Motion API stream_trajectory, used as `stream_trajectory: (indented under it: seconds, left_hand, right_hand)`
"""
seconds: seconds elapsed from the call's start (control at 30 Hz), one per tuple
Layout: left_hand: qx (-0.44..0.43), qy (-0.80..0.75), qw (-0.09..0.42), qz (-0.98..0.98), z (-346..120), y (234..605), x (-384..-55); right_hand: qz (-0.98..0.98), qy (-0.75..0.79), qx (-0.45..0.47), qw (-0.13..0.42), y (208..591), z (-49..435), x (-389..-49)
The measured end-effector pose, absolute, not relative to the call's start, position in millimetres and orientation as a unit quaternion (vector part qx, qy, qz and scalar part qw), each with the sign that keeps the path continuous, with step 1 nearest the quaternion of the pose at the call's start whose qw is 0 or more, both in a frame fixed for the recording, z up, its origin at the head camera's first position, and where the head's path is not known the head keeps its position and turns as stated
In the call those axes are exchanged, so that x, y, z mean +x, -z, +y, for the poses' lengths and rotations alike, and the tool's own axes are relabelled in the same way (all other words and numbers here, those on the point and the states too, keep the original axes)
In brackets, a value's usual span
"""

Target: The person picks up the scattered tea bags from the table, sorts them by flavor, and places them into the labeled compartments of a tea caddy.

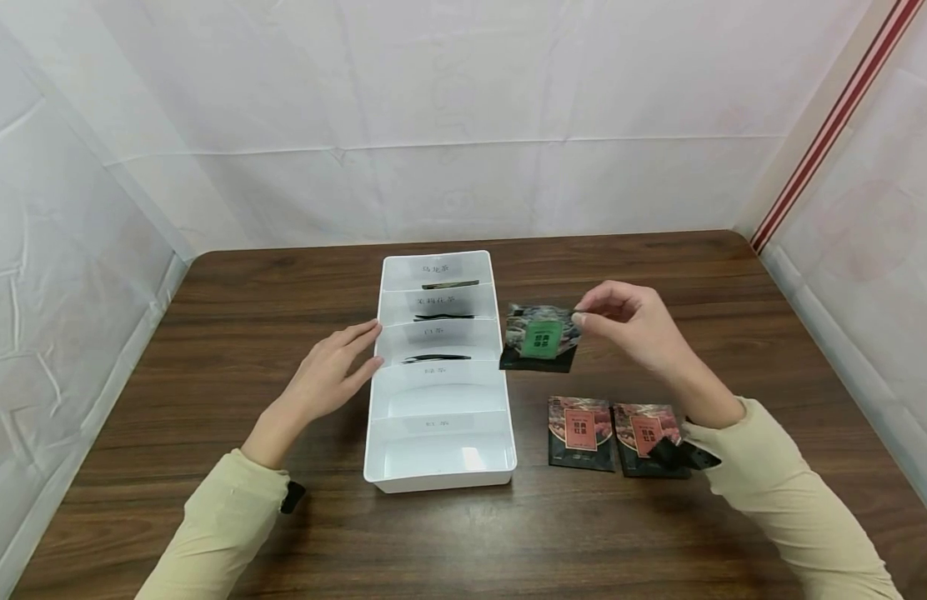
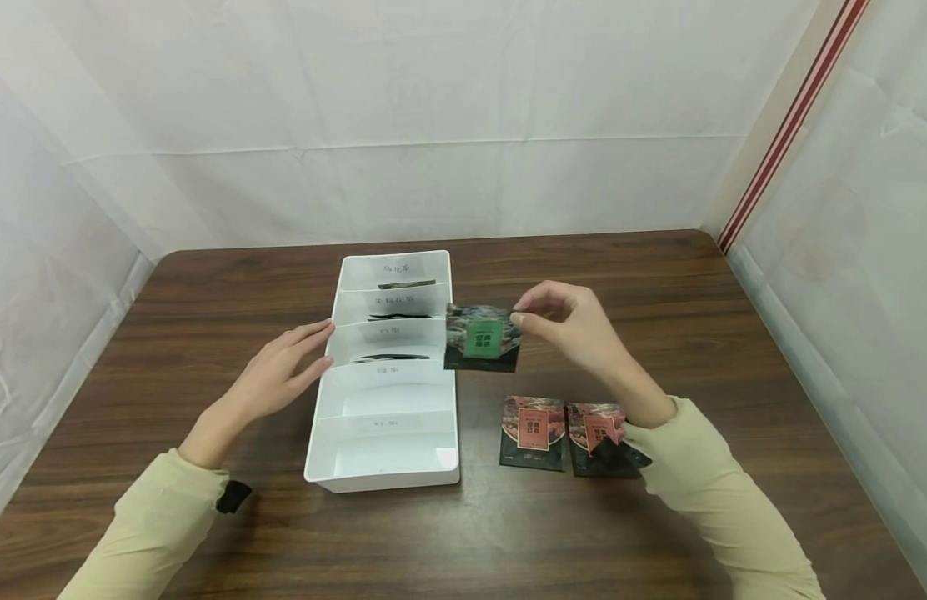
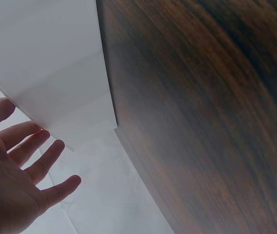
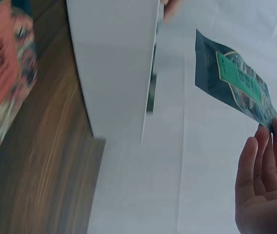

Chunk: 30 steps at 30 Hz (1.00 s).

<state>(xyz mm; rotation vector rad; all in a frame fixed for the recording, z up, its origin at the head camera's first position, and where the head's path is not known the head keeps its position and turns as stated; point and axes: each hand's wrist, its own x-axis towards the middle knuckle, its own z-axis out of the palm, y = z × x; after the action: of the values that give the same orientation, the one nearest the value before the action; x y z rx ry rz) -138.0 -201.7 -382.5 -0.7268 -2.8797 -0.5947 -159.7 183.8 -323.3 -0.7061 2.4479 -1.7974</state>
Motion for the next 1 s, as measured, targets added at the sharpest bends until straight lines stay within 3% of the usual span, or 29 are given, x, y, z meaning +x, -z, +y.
stream_trajectory:
  seconds: [0.57,1.0]
  left_hand:
    - [-0.238,0.194,0.053,-0.95,-202.1,381.9,-138.1]
    - [-0.243,0.198,0.061,-0.948,-201.0,382.0,-138.4]
  right_hand:
    - [0.793,0.539,-0.285,0.007,316.5,110.0,-128.7]
    - [0.788,0.443,-0.427,-0.01,375.2,88.8,-130.3]
